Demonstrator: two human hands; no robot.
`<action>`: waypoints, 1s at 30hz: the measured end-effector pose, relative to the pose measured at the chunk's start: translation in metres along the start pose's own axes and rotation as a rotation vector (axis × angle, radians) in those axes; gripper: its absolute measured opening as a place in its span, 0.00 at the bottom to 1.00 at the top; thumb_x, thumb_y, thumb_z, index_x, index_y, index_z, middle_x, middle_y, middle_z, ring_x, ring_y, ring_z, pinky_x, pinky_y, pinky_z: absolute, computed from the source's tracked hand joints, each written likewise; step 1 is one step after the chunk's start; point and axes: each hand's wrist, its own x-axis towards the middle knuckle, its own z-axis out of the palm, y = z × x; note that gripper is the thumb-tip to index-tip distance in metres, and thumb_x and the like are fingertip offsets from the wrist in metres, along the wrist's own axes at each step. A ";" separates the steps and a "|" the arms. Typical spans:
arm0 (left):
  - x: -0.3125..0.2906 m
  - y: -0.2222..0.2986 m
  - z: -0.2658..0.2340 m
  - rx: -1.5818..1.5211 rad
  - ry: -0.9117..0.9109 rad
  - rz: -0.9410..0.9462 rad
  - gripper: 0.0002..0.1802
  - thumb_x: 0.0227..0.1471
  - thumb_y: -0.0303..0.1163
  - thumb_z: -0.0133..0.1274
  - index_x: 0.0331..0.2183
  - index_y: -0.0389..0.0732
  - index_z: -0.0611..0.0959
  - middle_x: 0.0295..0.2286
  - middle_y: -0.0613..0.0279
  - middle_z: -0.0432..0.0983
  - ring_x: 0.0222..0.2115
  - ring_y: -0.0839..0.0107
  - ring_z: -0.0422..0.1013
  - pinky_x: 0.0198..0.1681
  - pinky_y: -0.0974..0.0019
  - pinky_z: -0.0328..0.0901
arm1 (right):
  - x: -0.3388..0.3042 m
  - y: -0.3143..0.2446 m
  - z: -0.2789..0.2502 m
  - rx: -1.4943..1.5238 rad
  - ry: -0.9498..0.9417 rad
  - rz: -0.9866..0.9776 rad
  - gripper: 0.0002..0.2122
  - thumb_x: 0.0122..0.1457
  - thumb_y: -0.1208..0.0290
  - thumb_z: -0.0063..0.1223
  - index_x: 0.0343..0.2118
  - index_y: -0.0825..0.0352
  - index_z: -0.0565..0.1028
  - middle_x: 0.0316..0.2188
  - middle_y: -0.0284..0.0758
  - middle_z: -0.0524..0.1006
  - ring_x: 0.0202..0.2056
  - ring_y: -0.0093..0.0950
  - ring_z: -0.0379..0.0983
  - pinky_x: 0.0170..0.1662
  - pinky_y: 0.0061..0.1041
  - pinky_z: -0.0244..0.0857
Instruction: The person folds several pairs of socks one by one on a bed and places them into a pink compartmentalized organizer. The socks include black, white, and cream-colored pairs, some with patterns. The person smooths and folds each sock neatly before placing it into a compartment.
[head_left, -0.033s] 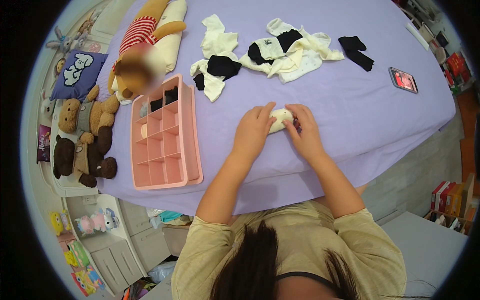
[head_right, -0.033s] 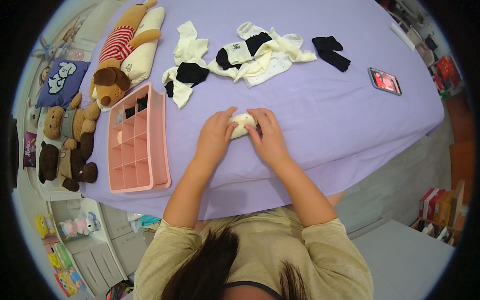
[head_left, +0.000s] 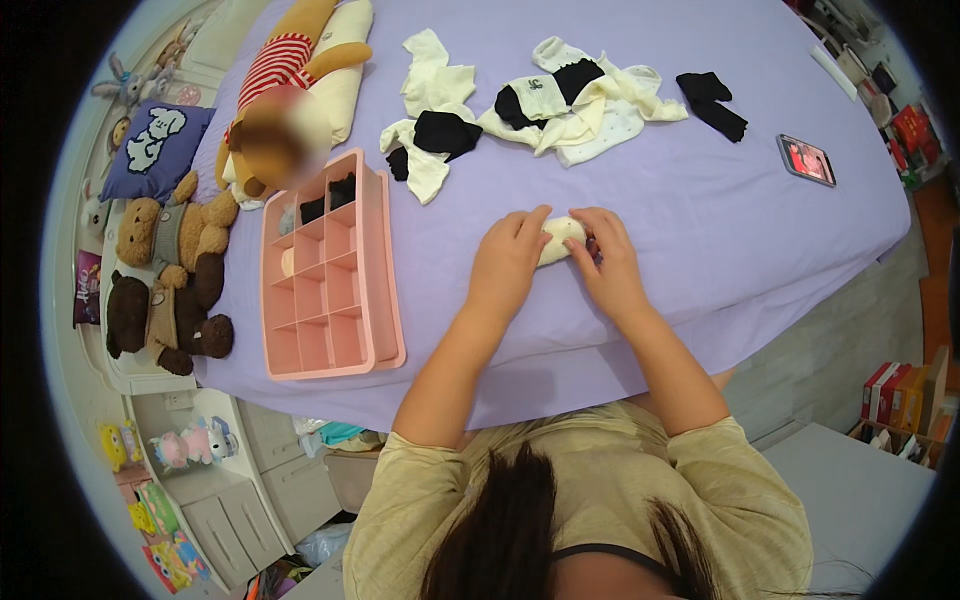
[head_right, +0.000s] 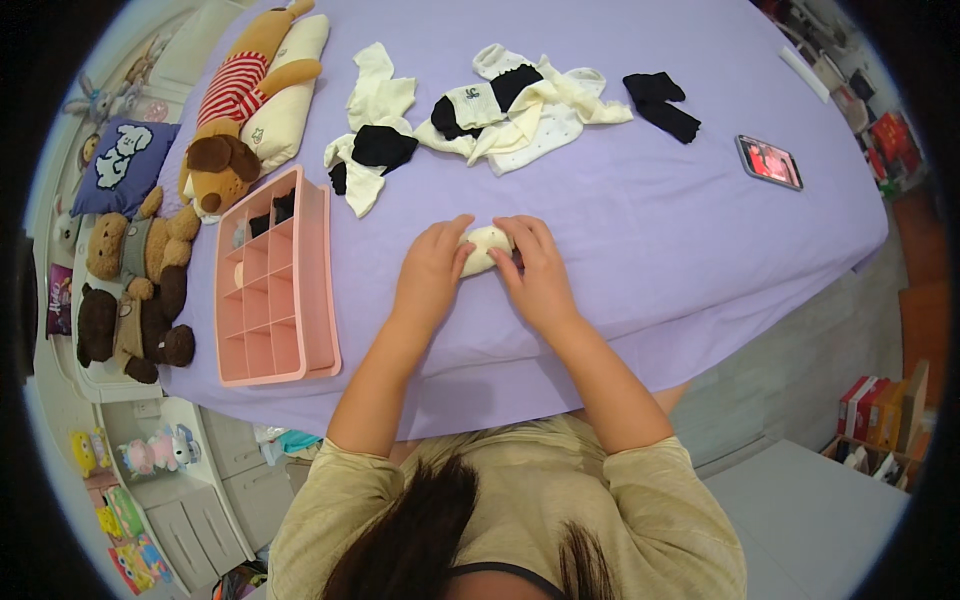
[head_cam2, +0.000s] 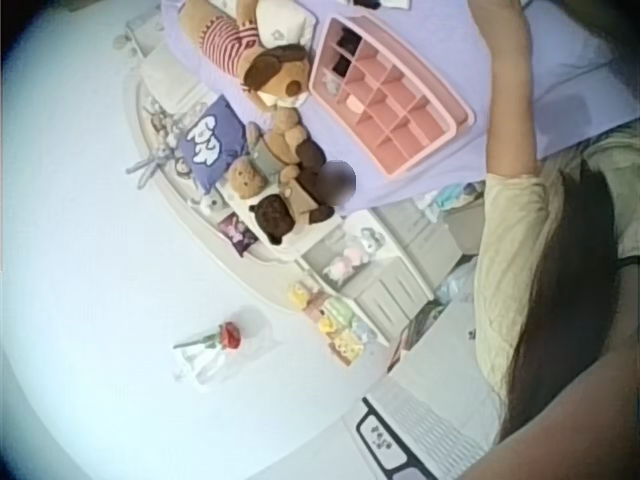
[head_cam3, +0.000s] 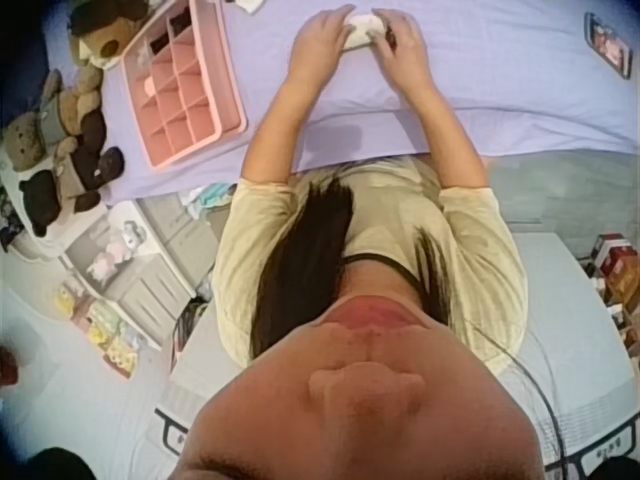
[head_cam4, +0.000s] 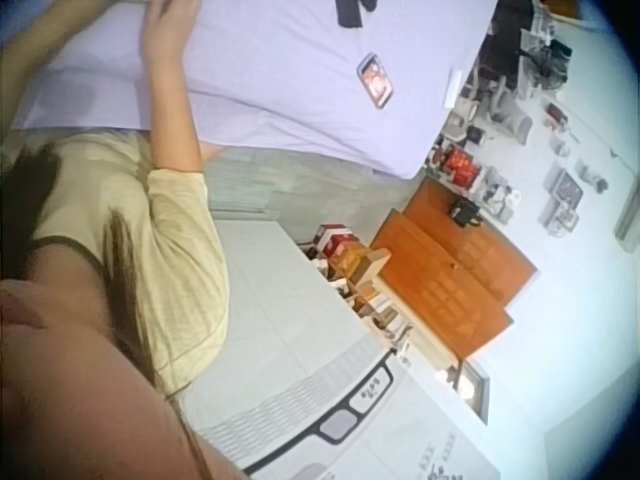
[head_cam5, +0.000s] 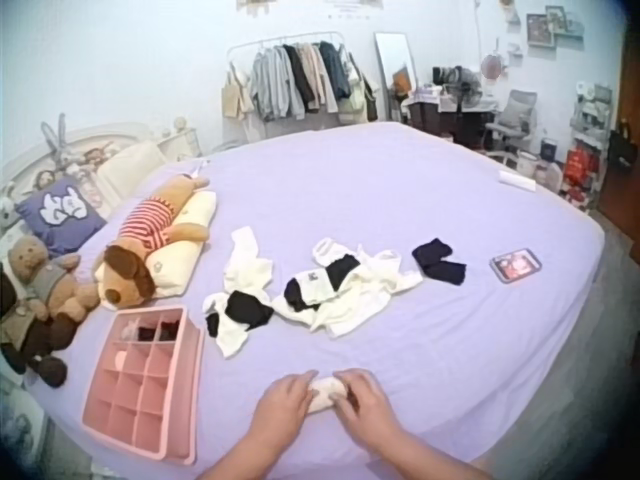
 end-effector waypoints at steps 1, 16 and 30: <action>-0.001 -0.007 0.006 0.039 0.053 0.083 0.19 0.47 0.28 0.58 0.44 0.36 0.77 0.35 0.52 0.75 0.36 0.53 0.71 0.39 0.55 0.67 | 0.001 -0.001 0.001 -0.012 0.002 0.007 0.14 0.56 0.76 0.57 0.46 0.68 0.74 0.41 0.39 0.72 0.33 0.31 0.71 0.35 0.27 0.67; 0.031 -0.022 0.007 -0.305 -0.148 -0.387 0.24 0.50 0.28 0.57 0.49 0.33 0.72 0.41 0.50 0.75 0.42 0.59 0.72 0.43 0.61 0.67 | 0.063 0.037 0.024 0.683 -0.003 0.272 0.15 0.63 0.71 0.51 0.50 0.71 0.73 0.44 0.38 0.76 0.40 0.24 0.74 0.44 0.23 0.68; 0.041 -0.053 0.033 -1.617 0.379 -0.476 0.32 0.66 0.50 0.32 0.64 0.45 0.51 0.63 0.61 0.51 0.58 0.65 0.58 0.61 0.57 0.55 | 0.091 0.018 0.077 0.697 -0.331 0.168 0.25 0.57 0.76 0.58 0.58 0.66 0.65 0.48 0.34 0.72 0.46 0.23 0.70 0.48 0.24 0.66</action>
